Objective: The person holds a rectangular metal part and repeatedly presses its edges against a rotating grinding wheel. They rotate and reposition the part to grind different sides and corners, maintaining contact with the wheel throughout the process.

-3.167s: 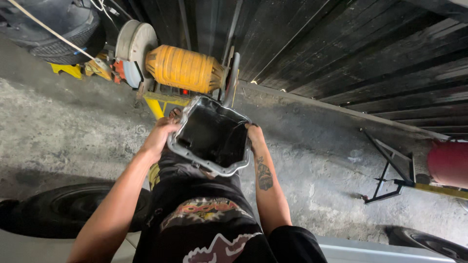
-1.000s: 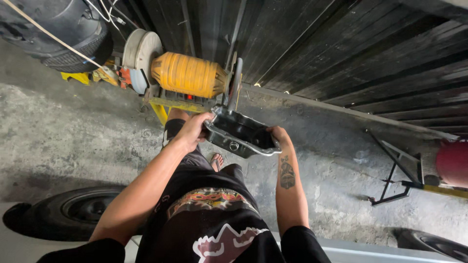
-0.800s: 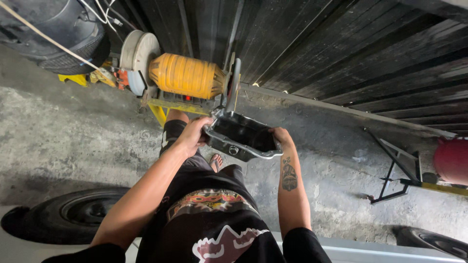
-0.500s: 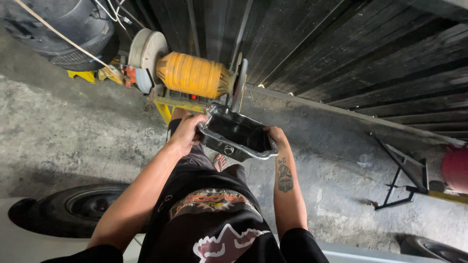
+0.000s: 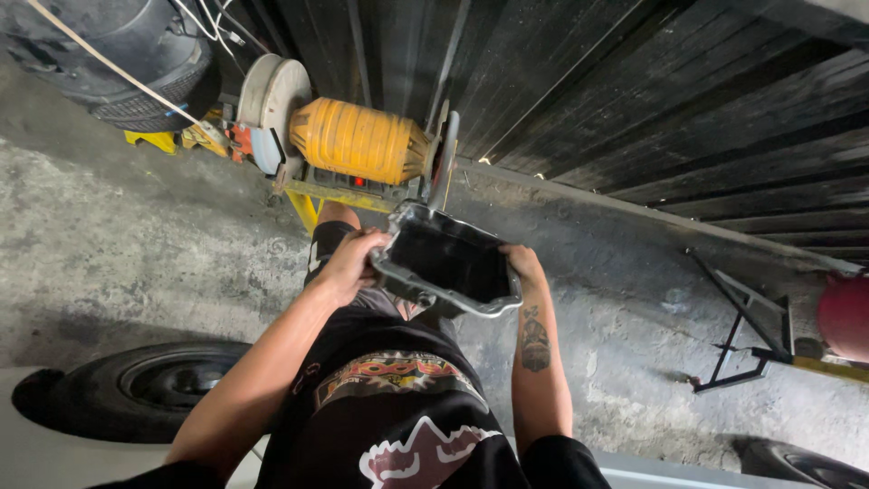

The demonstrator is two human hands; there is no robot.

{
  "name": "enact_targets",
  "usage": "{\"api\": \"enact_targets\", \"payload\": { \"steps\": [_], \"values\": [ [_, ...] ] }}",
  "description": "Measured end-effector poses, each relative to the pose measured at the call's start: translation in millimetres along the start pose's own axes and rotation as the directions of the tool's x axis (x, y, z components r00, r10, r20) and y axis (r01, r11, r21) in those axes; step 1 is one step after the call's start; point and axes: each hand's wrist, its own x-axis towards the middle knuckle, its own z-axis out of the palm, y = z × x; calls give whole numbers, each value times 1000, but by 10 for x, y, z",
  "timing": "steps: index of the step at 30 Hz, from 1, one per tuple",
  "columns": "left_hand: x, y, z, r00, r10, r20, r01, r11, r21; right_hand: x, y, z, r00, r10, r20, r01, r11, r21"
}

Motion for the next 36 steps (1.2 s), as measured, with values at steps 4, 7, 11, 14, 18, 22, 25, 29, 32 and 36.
{"api": "enact_targets", "payload": {
  "steps": [4, 7, 11, 14, 18, 22, 25, 29, 32, 36],
  "values": [
    [-191, 2, -122, 994, -6, -105, -5, 995, -104, -58, -52, 259, 964, -255, 78, 266, 942, -205],
    [-335, -43, -233, 989, 21, -145, -29, 998, -56, -229, -62, 416, 974, -209, 87, 210, 978, 2],
    [-319, -187, -283, 988, 22, -153, -31, 998, -54, -404, -211, 455, 968, -233, 92, 229, 972, 56],
    [-292, -323, -290, 995, 49, -93, -51, 998, -23, -553, -234, 342, 960, -272, 61, 271, 962, 21],
    [-217, -496, -325, 993, -29, -111, 24, 999, -49, -702, -212, 203, 994, -106, -37, 109, 991, 83],
    [-185, -580, -470, 975, -122, -188, 107, 990, -90, -585, -134, 253, 975, -205, -83, 208, 978, 29],
    [-220, -631, -681, 974, -118, -191, 98, 989, -111, -390, 12, 383, 932, -353, -83, 352, 936, -32],
    [-110, -761, -876, 974, -93, -206, 72, 992, -104, -291, 183, 502, 953, -282, -112, 293, 951, 98],
    [46, -948, -936, 988, -14, -156, -6, 992, -129, -385, 226, 401, 953, -278, -123, 293, 948, 127],
    [290, -1134, -956, 972, 203, 122, -200, 979, -35, -588, 156, 229, 961, -222, -167, 241, 965, 105]
  ]
}}
